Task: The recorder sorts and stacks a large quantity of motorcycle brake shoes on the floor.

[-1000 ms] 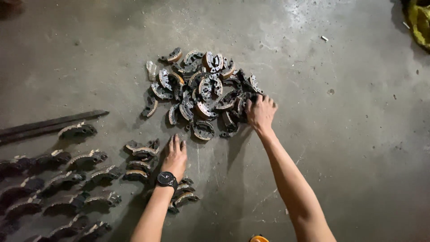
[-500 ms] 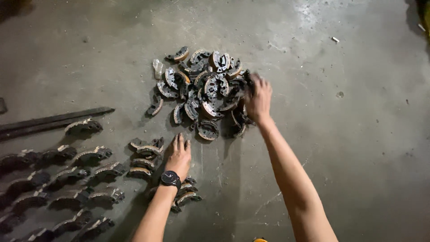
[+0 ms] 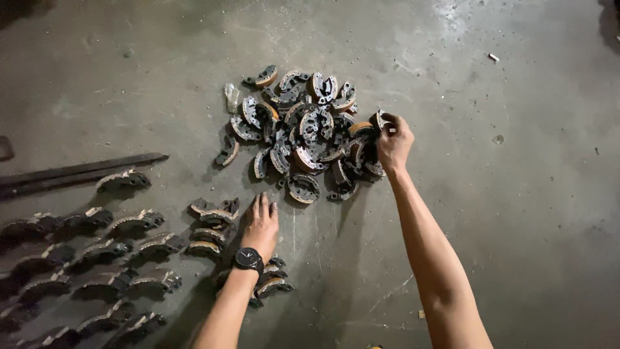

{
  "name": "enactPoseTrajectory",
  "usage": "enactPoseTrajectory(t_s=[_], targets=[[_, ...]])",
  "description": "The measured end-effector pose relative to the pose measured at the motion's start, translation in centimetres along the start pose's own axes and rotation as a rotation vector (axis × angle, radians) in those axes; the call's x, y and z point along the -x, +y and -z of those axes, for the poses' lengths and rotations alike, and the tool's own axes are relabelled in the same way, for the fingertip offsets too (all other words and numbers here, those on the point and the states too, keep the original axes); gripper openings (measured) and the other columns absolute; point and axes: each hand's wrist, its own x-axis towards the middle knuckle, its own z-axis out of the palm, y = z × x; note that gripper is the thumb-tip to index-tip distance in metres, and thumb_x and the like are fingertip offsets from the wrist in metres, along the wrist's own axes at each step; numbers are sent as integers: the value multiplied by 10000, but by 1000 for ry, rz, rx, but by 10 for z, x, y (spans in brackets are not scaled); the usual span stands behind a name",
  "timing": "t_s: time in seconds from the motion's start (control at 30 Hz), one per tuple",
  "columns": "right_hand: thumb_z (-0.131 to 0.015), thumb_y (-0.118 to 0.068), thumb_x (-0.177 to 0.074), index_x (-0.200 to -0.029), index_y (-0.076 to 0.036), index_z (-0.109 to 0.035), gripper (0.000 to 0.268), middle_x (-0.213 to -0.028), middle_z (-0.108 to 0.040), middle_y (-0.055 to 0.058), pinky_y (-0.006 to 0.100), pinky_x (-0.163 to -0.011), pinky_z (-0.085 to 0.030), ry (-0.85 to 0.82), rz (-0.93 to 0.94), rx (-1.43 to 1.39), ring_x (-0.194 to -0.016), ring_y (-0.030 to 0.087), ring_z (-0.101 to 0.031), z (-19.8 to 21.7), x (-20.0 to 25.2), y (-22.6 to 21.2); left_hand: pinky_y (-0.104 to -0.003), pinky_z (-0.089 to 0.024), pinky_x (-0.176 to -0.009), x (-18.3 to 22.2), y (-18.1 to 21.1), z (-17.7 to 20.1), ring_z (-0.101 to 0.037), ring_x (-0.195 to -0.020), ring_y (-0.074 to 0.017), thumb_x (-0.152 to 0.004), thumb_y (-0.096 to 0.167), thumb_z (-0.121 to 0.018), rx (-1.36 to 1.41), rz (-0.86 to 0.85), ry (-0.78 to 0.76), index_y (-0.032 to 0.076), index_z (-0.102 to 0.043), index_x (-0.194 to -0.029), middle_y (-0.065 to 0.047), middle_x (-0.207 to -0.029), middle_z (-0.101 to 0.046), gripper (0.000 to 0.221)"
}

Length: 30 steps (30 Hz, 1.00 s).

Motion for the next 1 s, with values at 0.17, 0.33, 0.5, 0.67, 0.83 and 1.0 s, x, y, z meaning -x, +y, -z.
enactPoseTrajectory(t_s=[0.17,0.33,0.5,0.67,0.83,1.0], targets=[[-663,38,-882,-1179,-67,-730,321,-1120,-740,159,431,-919,-538,-63,244,128,-988,312,-645,0,-1,-25,-516,-322,-1187,-3,3,9,-270,-1464,-415,-863,1,-558,-109,16,-41,-24,-452,-1442,-250,-1583,-258,589],[-744,-201,-971,-1185,-87,-688,248,-1218,-675,156,549,-961,-425,-375,233,471,-1112,380,-547,-1,2,-54,-511,-414,-1171,-2,-4,-19,-306,-1458,-410,-885,50,-620,-141,-1,80,-38,-491,-1418,-251,-1578,-282,556],[-712,-212,-964,-1288,-85,-619,361,-1352,-621,136,531,-1085,-419,-339,459,314,-1252,382,-530,7,44,-91,-455,-413,-1110,-1,2,-3,-255,-1505,-421,-842,40,-662,12,53,-77,-56,-455,-1450,-249,-1636,-225,649],[-752,-129,-823,-1178,-153,-711,358,-1351,-649,105,565,-1100,-373,-459,881,265,-1286,356,-527,23,62,-90,-501,-293,-1200,-2,2,10,-269,-1479,-440,-824,109,-693,-56,2,-26,-68,-455,-1451,-292,-1599,-251,693],[-756,-16,-851,-1136,-149,-766,315,-1341,-675,88,502,-1098,-409,-241,634,362,-1291,344,-537,22,68,-75,-563,-347,-1161,-5,-1,-23,-284,-1464,-428,-850,85,-705,-101,19,52,-56,-480,-1426,-286,-1576,-270,634],[-809,-145,-850,-1218,-57,-704,392,-1197,-672,154,466,-920,-463,-449,580,237,-1095,331,-562,-18,98,-121,-459,-495,-1067,-3,3,-1,-242,-1496,-435,-806,26,-692,70,56,-59,-72,-452,-1448,-269,-1624,-204,693]])
